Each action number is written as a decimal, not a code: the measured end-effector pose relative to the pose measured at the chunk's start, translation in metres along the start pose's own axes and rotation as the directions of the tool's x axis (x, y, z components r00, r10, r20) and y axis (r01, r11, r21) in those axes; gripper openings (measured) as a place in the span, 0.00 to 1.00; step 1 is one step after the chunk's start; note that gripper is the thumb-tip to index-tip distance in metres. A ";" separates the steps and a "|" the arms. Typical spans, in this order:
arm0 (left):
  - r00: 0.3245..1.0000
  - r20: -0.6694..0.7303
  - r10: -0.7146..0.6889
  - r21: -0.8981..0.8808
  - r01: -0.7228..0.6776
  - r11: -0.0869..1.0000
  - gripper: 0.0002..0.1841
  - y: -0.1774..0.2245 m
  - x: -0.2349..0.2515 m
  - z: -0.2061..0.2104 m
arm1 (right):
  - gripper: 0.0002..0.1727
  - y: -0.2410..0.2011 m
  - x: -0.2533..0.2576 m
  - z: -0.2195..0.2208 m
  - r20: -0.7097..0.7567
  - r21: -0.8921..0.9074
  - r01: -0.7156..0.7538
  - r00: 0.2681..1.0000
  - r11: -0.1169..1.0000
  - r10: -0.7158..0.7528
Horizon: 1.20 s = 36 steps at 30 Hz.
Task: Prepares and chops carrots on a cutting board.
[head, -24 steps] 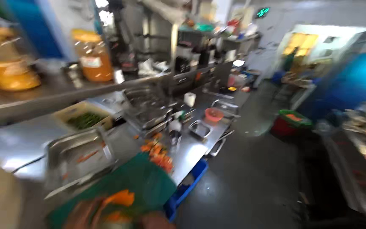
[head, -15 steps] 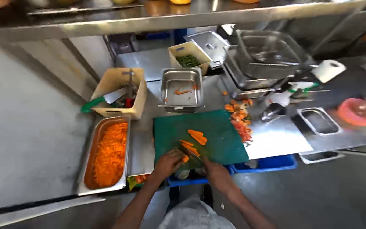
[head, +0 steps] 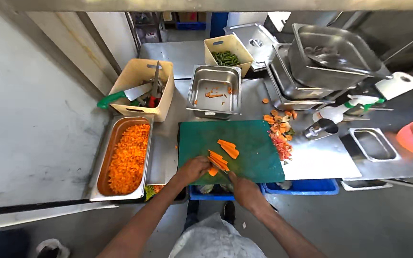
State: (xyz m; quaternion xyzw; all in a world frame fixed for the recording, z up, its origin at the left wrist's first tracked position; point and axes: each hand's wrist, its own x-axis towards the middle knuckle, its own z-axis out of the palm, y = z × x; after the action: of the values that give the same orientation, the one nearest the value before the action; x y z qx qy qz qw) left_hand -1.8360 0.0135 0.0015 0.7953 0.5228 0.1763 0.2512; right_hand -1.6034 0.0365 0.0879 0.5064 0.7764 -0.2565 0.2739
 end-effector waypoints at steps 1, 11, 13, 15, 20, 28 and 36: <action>1.000 -0.004 0.005 0.004 -0.005 1.000 0.10 -0.001 0.000 0.001 | 0.32 0.000 0.009 0.007 0.006 0.022 0.006 1.000 1.000 -0.006; 0.983 -0.170 0.073 0.031 -0.068 0.997 0.10 -0.009 -0.004 0.015 | 0.28 -0.010 0.016 0.000 -0.003 0.024 0.026 1.000 0.999 -0.026; 0.978 -0.192 0.078 0.060 -0.068 0.996 0.09 -0.010 -0.006 0.017 | 0.27 -0.009 0.001 -0.016 0.003 0.010 0.025 1.000 1.000 -0.025; 0.973 -0.219 0.079 0.075 -0.064 0.995 0.09 -0.012 -0.007 0.019 | 0.27 -0.011 -0.003 -0.017 -0.001 0.003 0.018 1.000 1.000 -0.018; 0.974 -0.220 0.063 0.057 -0.051 0.997 0.10 -0.012 -0.007 0.020 | 0.27 -0.012 0.015 -0.007 -0.002 0.006 0.034 0.999 0.999 -0.034; 0.951 -0.301 0.075 0.063 -0.059 0.996 0.08 -0.012 -0.011 0.029 | 0.26 -0.018 0.012 -0.007 0.016 0.032 0.037 0.999 0.999 -0.038; 0.943 -0.324 0.080 0.063 -0.063 0.996 0.08 -0.013 -0.015 0.035 | 0.27 -0.021 0.011 -0.004 0.030 0.038 0.040 0.999 0.998 -0.041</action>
State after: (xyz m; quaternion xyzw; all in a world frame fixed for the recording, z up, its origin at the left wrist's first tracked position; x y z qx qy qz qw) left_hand -1.8327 -0.0036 -0.0346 0.7800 0.5323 0.3007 0.1339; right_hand -1.6273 0.0389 0.0853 0.4917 0.7771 -0.2844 0.2711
